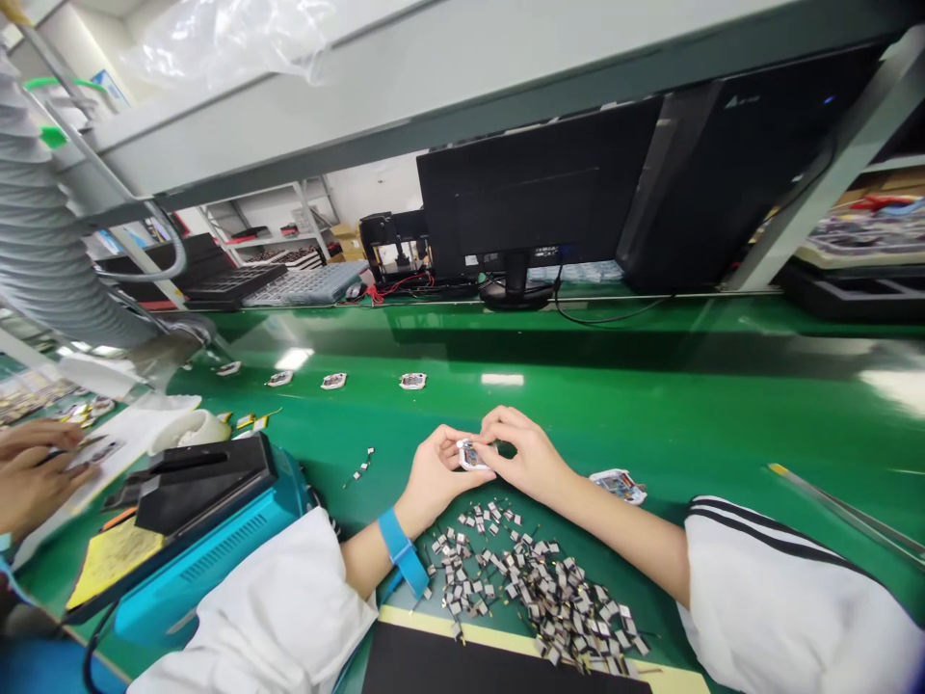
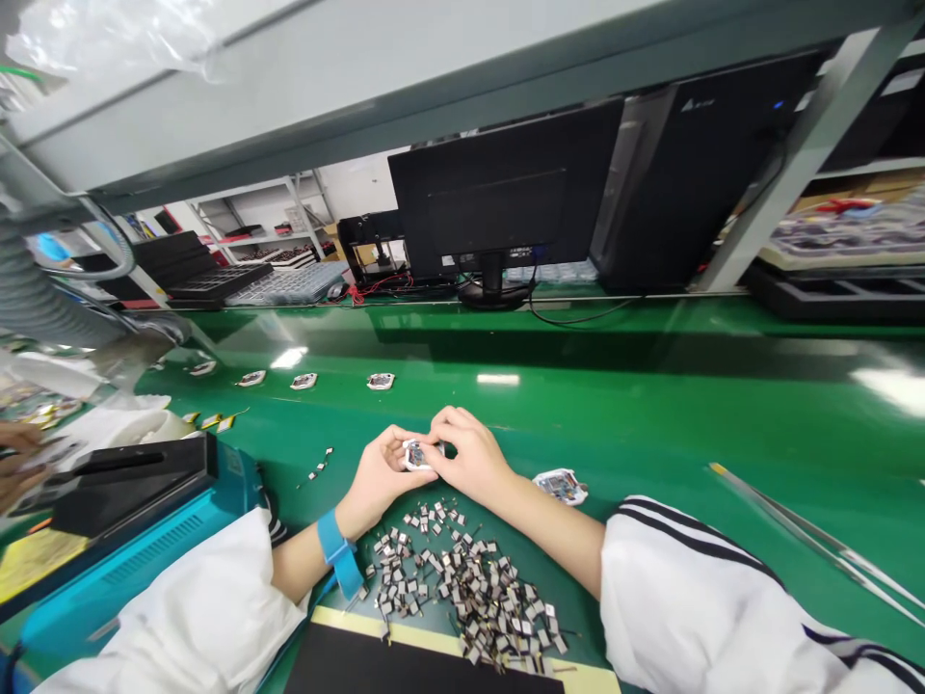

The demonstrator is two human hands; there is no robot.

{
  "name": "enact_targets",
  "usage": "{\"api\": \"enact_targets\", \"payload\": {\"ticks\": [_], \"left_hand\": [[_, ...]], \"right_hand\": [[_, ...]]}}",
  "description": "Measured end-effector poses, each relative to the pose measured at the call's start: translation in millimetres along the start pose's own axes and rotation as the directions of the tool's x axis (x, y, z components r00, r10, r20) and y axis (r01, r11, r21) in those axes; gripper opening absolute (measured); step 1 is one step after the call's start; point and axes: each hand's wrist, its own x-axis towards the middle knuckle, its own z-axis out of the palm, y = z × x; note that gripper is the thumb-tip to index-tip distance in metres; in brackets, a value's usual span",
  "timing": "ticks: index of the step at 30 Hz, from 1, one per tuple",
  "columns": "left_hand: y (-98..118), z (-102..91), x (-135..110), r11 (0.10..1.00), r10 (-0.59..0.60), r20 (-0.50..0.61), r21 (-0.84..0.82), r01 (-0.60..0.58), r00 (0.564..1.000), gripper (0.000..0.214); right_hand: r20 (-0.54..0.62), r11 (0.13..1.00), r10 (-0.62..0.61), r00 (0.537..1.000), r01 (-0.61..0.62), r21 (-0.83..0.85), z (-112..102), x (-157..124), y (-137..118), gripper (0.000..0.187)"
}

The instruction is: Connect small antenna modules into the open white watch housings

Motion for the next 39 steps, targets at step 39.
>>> {"api": "enact_targets", "payload": {"ticks": [39], "left_hand": [[9.4, 1.8, 23.6, 0.950, -0.023, 0.157, 0.310, -0.027, 0.987, 0.045]], "right_hand": [[0.372, 0.942, 0.030, 0.928, 0.098, -0.322, -71.0, -3.2, 8.2, 0.015]]}}
